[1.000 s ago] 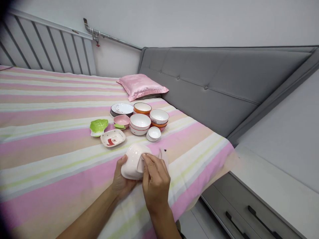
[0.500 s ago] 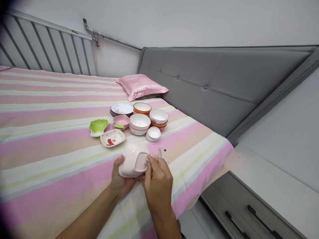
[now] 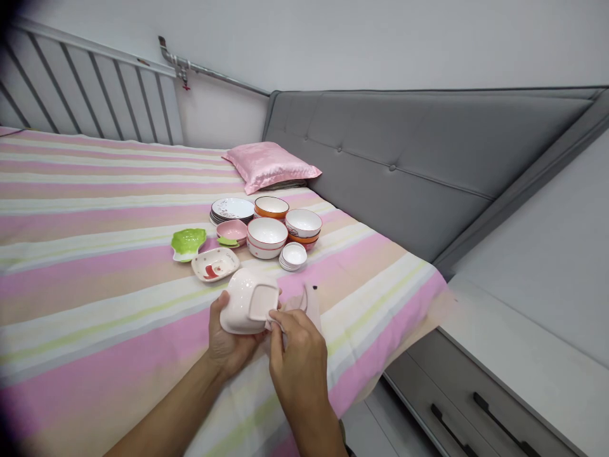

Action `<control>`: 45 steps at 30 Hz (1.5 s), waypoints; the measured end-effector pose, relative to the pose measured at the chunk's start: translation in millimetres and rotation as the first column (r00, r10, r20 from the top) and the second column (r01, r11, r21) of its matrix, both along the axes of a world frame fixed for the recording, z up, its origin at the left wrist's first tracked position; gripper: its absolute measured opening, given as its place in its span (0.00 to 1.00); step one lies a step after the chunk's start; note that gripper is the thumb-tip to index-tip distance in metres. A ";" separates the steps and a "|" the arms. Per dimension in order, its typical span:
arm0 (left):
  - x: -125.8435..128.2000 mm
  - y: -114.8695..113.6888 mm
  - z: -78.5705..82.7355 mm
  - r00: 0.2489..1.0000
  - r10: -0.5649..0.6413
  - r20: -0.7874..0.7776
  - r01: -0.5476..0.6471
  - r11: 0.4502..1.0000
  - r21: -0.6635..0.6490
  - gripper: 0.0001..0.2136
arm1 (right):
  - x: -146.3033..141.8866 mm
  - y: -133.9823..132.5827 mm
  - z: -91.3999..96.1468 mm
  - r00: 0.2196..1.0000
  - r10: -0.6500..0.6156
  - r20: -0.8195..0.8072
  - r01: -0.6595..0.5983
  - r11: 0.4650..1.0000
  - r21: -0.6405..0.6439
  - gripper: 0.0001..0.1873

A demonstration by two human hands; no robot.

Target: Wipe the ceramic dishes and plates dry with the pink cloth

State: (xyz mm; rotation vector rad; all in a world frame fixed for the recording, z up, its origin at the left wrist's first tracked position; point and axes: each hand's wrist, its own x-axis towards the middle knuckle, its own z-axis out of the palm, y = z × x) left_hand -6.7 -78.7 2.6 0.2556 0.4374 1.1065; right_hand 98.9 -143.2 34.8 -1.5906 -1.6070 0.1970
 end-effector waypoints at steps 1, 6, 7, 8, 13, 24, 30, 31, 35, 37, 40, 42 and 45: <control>0.1 0.2 0.5 1.000 0.001 0.008 0.000 1.000 -0.014 0.26 | -0.1 -0.3 0.8 1.000 0.010 -0.006 -0.010 1.000 0.006 0.13; 0.8 -1.7 2.8 0.999 -0.016 0.041 0.017 0.999 -0.044 0.27 | -2.6 -1.2 4.8 0.998 0.052 -0.044 -0.050 0.998 0.046 0.12; 0.9 -2.5 3.0 0.999 -0.020 0.045 0.022 0.999 -0.044 0.27 | -3.4 -1.5 5.8 0.996 0.065 -0.058 -0.062 0.997 0.051 0.12; 1.1 -3.2 3.0 0.999 -0.029 0.046 0.030 0.999 -0.041 0.27 | -4.1 -1.9 6.7 0.994 0.078 -0.075 -0.074 0.996 0.054 0.11; 2.1 -5.7 1.3 0.997 -0.068 0.024 0.068 0.998 -0.001 0.25 | -6.9 -4.0 10.2 0.979 0.130 -0.155 -0.121 0.991 0.065 0.11; 4.6 -9.5 -6.9 0.985 -0.169 0.038 0.168 0.985 0.034 0.21 | -7.3 -2.8 8.9 0.987 0.072 -0.141 -0.043 0.979 0.197 0.07; 5.0 -11.5 -11.7 0.972 -0.234 -0.016 0.235 0.965 0.119 0.22 | -4.9 0.3 6.3 0.991 -0.070 -0.111 0.101 0.948 0.302 0.04; 5.4 -11.9 -11.8 0.969 -0.243 -0.031 0.245 0.961 0.125 0.23 | -4.1 0.5 5.9 0.988 -0.099 -0.120 0.132 0.942 0.309 0.03; 6.0 -12.8 -12.9 0.957 -0.280 -0.074 0.287 0.951 0.113 0.24 | -1.3 0.9 5.0 0.975 -0.168 -0.148 0.207 0.929 0.307 0.01; 5.6 -12.5 -14.0 0.955 -0.286 -0.078 0.293 0.950 0.107 0.25 | -0.4 1.1 5.0 0.972 -0.182 -0.146 0.219 0.928 0.301 0.01; 4.6 -11.7 -14.3 0.966 -0.249 -0.063 0.255 0.961 0.105 0.25 | 1.1 2.2 4.9 0.969 -0.209 -0.130 0.239 0.925 0.294 0.01; 4.0 -11.2 -13.1 0.976 -0.217 -0.038 0.219 0.970 0.101 0.24 | 2.4 3.2 4.7 0.968 -0.224 -0.112 0.247 0.926 0.286 0.01; 3.5 -10.4 -10.2 0.981 -0.194 0.004 0.193 0.977 0.085 0.24 | 4.4 4.4 5.0 0.970 -0.226 -0.087 0.241 0.935 0.259 0.02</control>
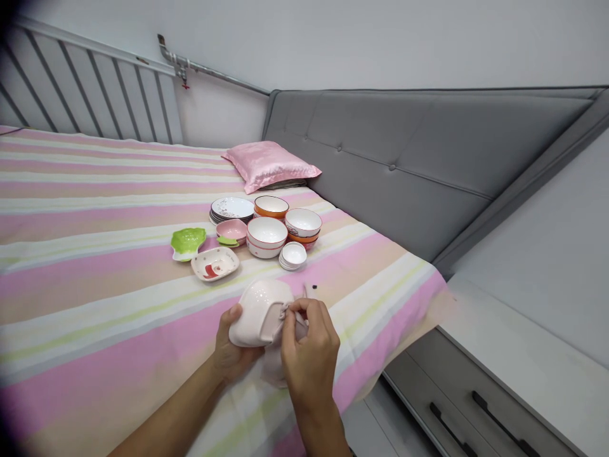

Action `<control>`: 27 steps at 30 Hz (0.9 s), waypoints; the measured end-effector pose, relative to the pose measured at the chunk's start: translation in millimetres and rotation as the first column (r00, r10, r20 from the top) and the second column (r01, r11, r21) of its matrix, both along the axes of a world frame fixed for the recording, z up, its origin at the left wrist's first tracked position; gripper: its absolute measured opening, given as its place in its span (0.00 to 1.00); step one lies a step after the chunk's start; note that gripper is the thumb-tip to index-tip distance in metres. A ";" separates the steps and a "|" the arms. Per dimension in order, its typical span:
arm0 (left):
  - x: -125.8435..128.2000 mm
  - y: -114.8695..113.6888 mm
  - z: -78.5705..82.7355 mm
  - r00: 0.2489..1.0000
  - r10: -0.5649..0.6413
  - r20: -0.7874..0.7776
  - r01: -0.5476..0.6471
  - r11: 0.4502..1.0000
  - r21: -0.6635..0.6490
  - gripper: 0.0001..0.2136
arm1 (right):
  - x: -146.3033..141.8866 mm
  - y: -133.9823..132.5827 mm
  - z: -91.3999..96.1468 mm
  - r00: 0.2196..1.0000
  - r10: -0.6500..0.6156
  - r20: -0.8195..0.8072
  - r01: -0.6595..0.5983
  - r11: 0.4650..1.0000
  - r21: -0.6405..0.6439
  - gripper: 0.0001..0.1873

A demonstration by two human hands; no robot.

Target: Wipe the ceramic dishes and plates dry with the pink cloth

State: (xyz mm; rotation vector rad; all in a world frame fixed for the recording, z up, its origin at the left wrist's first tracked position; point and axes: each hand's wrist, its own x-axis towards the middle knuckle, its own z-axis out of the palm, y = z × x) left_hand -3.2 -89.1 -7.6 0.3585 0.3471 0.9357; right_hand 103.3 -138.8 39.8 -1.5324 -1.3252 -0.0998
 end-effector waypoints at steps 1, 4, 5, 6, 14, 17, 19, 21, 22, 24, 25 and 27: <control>0.0 0.4 0.8 1.000 0.005 0.010 -0.005 1.000 -0.008 0.24 | 0.4 0.1 0.3 1.000 0.008 0.000 -0.008 1.000 -0.015 0.02; 0.2 1.8 1.8 0.999 0.030 0.038 -0.030 0.999 -0.018 0.24 | 1.5 -0.3 1.3 0.998 0.062 -0.033 -0.064 0.995 -0.076 0.02; 0.4 2.4 1.7 0.998 0.037 0.041 -0.037 0.999 -0.018 0.24 | 2.4 -0.6 1.3 0.994 0.089 -0.060 -0.095 0.990 -0.101 0.02; 0.4 2.9 1.4 0.998 0.041 0.039 -0.041 0.999 -0.016 0.24 | 3.8 -0.8 1.0 0.989 0.114 -0.098 -0.126 0.984 -0.129 0.02; -2.3 3.6 -1.5 0.996 0.005 -0.085 -0.008 1.000 -0.027 0.21 | 45.1 13.8 -17.6 0.839 -0.066 -0.541 -0.016 0.989 -0.147 0.11; -3.5 2.9 0.4 0.997 -0.015 -0.077 0.017 1.000 0.025 0.21 | 69.4 21.5 -23.8 0.652 -0.067 -0.755 0.120 0.993 0.015 0.15; -3.6 2.7 1.6 0.997 -0.002 -0.077 0.005 0.999 0.044 0.20 | 87.0 22.7 -25.4 0.511 -0.009 -0.859 0.252 0.958 0.139 0.16; -3.4 2.8 2.1 0.998 0.013 -0.065 -0.010 0.999 0.054 0.20 | 103.2 20.6 -25.4 0.450 0.009 -0.893 0.358 0.914 0.189 0.15; -3.2 3.0 2.2 0.999 0.016 -0.052 -0.012 0.998 0.069 0.20 | 109.5 19.0 -24.9 0.427 0.016 -0.904 0.398 0.894 0.204 0.14; -3.0 3.1 2.3 0.999 0.013 -0.033 -0.009 0.993 0.115 0.21 | 116.0 16.2 -23.4 0.388 0.042 -0.921 0.441 0.868 0.226 0.14; -3.0 3.1 2.4 0.999 0.006 -0.037 -0.001 0.990 0.139 0.21 | 115.4 15.6 -22.3 0.373 0.062 -0.926 0.435 0.870 0.233 0.13; -3.2 2.7 2.7 0.997 -0.018 -0.079 0.031 0.985 0.167 0.21 | 106.3 16.2 -19.5 0.351 0.105 -0.931 0.373 0.896 0.241 0.14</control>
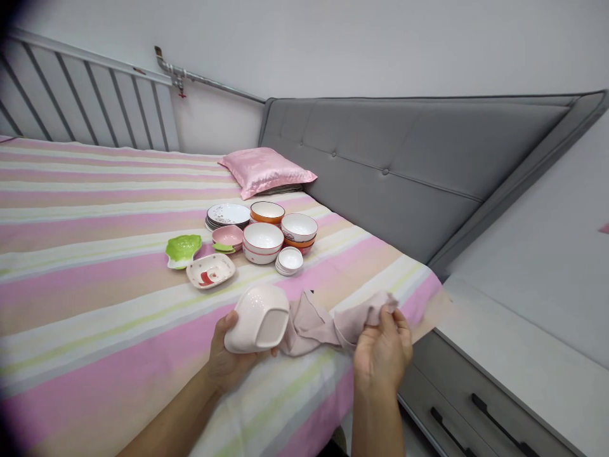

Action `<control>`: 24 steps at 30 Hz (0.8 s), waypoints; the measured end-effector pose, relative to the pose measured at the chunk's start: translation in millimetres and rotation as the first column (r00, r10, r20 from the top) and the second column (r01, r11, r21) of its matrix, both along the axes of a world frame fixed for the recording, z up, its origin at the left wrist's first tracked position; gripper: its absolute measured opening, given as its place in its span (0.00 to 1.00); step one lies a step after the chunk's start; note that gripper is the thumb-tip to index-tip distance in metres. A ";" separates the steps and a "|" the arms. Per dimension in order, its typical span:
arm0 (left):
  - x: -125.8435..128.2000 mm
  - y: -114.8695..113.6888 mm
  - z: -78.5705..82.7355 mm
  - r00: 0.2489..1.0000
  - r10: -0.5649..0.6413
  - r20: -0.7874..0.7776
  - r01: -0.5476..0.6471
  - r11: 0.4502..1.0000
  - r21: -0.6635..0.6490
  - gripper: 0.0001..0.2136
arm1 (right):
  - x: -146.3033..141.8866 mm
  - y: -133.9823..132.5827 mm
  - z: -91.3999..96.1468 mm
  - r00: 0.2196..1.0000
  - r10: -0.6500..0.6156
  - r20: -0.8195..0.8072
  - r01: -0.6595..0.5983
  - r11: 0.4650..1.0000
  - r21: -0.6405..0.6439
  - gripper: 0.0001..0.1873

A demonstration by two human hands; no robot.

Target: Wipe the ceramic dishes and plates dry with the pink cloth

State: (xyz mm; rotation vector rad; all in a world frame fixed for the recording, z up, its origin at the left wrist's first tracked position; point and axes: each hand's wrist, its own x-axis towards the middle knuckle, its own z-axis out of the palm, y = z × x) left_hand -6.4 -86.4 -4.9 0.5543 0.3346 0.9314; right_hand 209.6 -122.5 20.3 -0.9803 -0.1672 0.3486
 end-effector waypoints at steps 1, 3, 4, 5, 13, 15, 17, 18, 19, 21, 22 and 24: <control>0.0 -0.4 0.1 0.999 -0.014 -0.033 0.015 1.000 0.009 0.21 | -7.9 1.1 1.8 0.998 0.056 -0.005 -0.056 0.998 0.004 0.14; 0.3 -1.3 -0.2 0.994 -0.039 -0.102 0.041 0.999 0.023 0.22 | -28.2 3.4 6.0 0.983 0.181 -0.002 -0.181 0.983 0.004 0.16; 0.8 -1.7 -0.7 0.989 -0.050 -0.136 0.054 0.998 0.029 0.22 | -39.4 4.2 8.3 0.961 0.277 -0.004 -0.277 0.961 0.018 0.17; 1.5 -2.1 -1.4 0.984 -0.062 -0.166 0.069 0.997 0.035 0.22 | -50.6 4.5 10.6 0.939 0.343 0.007 -0.343 0.939 0.029 0.17; 8.3 -2.8 -8.1 0.963 -0.142 -0.230 0.155 0.987 0.040 0.22 | -102.9 -4.4 13.1 0.673 0.483 0.561 -0.466 0.865 -0.186 0.08; 8.8 -2.7 -7.3 0.968 -0.116 -0.222 0.125 0.992 0.026 0.20 | -105.2 -5.5 11.7 0.561 0.495 0.663 -0.440 0.857 -0.268 0.07; 8.6 -2.5 -6.1 0.974 -0.089 -0.208 0.092 0.996 0.008 0.18 | -106.7 -5.8 10.9 0.450 0.503 0.738 -0.398 0.853 -0.338 0.08; 8.2 -2.5 -5.8 0.976 -0.082 -0.204 0.083 0.997 -0.001 0.18 | -107.6 -5.8 10.5 0.414 0.509 0.754 -0.388 0.848 -0.360 0.08; 7.8 -2.5 -5.9 0.976 -0.078 -0.202 0.079 0.997 -0.006 0.18 | -108.8 -5.9 10.0 0.399 0.521 0.754 -0.393 0.841 -0.373 0.08; 6.9 -2.7 -7.1 0.975 -0.079 -0.209 0.080 0.997 -0.007 0.19 | -111.6 -5.9 8.3 0.426 0.548 0.720 -0.425 0.824 -0.375 0.07; 6.7 -2.8 -8.1 0.973 -0.081 -0.215 0.081 0.997 -0.007 0.19 | -113.2 -5.9 7.2 0.458 0.552 0.697 -0.435 0.823 -0.366 0.08; 6.8 -3.1 -9.9 0.973 -0.076 -0.218 0.082 0.996 0.021 0.19 | -115.9 -5.9 4.9 0.528 0.513 0.677 -0.403 0.853 -0.332 0.11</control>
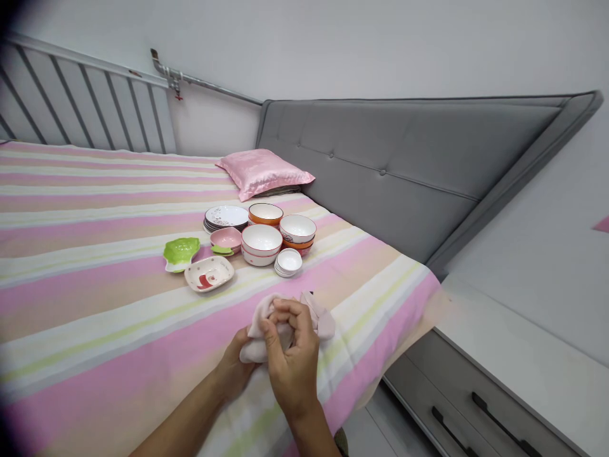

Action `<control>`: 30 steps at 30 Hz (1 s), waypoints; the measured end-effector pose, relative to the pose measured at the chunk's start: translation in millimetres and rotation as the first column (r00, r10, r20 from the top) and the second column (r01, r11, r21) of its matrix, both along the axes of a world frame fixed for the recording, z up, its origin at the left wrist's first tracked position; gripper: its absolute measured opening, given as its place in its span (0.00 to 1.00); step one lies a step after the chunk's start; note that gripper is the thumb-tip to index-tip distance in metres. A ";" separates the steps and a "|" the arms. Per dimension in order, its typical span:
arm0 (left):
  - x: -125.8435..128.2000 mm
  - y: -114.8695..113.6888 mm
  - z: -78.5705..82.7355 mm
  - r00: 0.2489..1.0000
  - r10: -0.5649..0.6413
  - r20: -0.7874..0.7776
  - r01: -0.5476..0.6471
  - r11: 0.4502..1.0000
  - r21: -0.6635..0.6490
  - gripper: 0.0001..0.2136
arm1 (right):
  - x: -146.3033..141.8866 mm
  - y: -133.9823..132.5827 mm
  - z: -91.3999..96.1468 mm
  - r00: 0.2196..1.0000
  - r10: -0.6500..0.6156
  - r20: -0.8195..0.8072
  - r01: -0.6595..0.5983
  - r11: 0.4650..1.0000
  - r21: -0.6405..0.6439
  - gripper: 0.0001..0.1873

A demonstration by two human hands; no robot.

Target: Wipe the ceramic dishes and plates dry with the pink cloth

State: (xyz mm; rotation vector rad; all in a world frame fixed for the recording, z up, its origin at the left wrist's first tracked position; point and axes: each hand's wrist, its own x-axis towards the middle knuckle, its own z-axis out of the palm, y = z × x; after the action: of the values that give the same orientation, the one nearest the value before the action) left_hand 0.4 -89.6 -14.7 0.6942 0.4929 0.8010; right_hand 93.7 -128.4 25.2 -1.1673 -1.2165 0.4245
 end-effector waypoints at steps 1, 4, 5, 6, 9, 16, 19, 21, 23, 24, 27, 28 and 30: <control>0.3 -0.1 -0.5 1.000 -0.001 0.004 0.001 0.999 0.032 0.19 | -1.0 0.1 -0.8 0.999 -0.046 -0.008 0.046 0.999 0.017 0.13; 1.8 0.5 0.5 1.000 0.000 0.018 -0.003 0.983 0.186 0.21 | -2.2 0.1 -0.8 0.988 -0.154 0.030 0.152 0.986 0.067 0.15; 2.2 1.0 1.4 1.000 -0.001 0.013 -0.002 0.972 0.235 0.23 | -2.0 0.0 0.1 0.984 -0.169 0.054 0.165 0.984 0.071 0.15; 2.6 1.7 2.3 1.000 -0.001 0.001 0.000 0.962 0.271 0.24 | -1.7 -0.1 1.1 0.982 -0.170 0.081 0.165 0.984 0.064 0.15; 3.0 4.7 3.4 0.999 0.032 -0.031 -0.019 0.936 0.351 0.29 | -0.7 -0.8 3.8 0.982 -0.088 0.164 0.096 0.995 -0.039 0.17; 0.2 12.2 -5.3 0.956 0.249 -0.158 -0.115 0.809 0.577 0.37 | 1.2 -1.9 4.4 0.989 0.097 0.112 -0.068 0.969 -0.236 0.20; -1.3 11.9 -4.0 0.914 0.341 -0.219 -0.091 0.699 0.709 0.39 | 2.9 -1.9 5.4 0.995 0.098 0.029 -0.089 0.967 -0.239 0.21; -2.3 10.9 -0.1 0.887 0.397 -0.237 -0.067 0.618 0.784 0.40 | 5.0 -1.2 6.7 0.994 0.103 -0.030 -0.108 0.964 -0.243 0.21; -3.2 9.9 4.9 0.862 0.440 -0.252 -0.027 0.536 0.844 0.41 | 8.1 -0.5 8.7 0.988 0.110 -0.106 -0.134 0.957 -0.258 0.22; -3.7 9.5 7.3 0.849 0.461 -0.258 -0.005 0.495 0.869 0.42 | 10.1 -0.3 9.9 0.982 0.110 -0.151 -0.148 0.952 -0.269 0.22; -4.7 8.5 13.7 0.831 0.496 -0.253 0.055 0.378 0.924 0.46 | 17.4 -0.7 13.5 0.947 0.148 -0.284 -0.236 0.922 -0.307 0.21; -4.8 8.0 15.4 0.831 0.497 -0.249 0.071 0.349 0.934 0.47 | 20.1 -1.0 14.5 0.933 0.169 -0.319 -0.273 0.908 -0.318 0.21; -4.7 6.7 18.1 0.831 0.491 -0.261 0.108 0.318 0.942 0.48 | 25.2 -1.3 15.5 0.907 0.189 -0.377 -0.325 0.884 -0.338 0.21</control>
State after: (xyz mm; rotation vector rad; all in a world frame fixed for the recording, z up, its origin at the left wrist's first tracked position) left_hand -4.4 -82.8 3.4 2.0705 0.5790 1.1456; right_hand 118.9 -129.7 40.6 -1.2067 -1.0129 1.0728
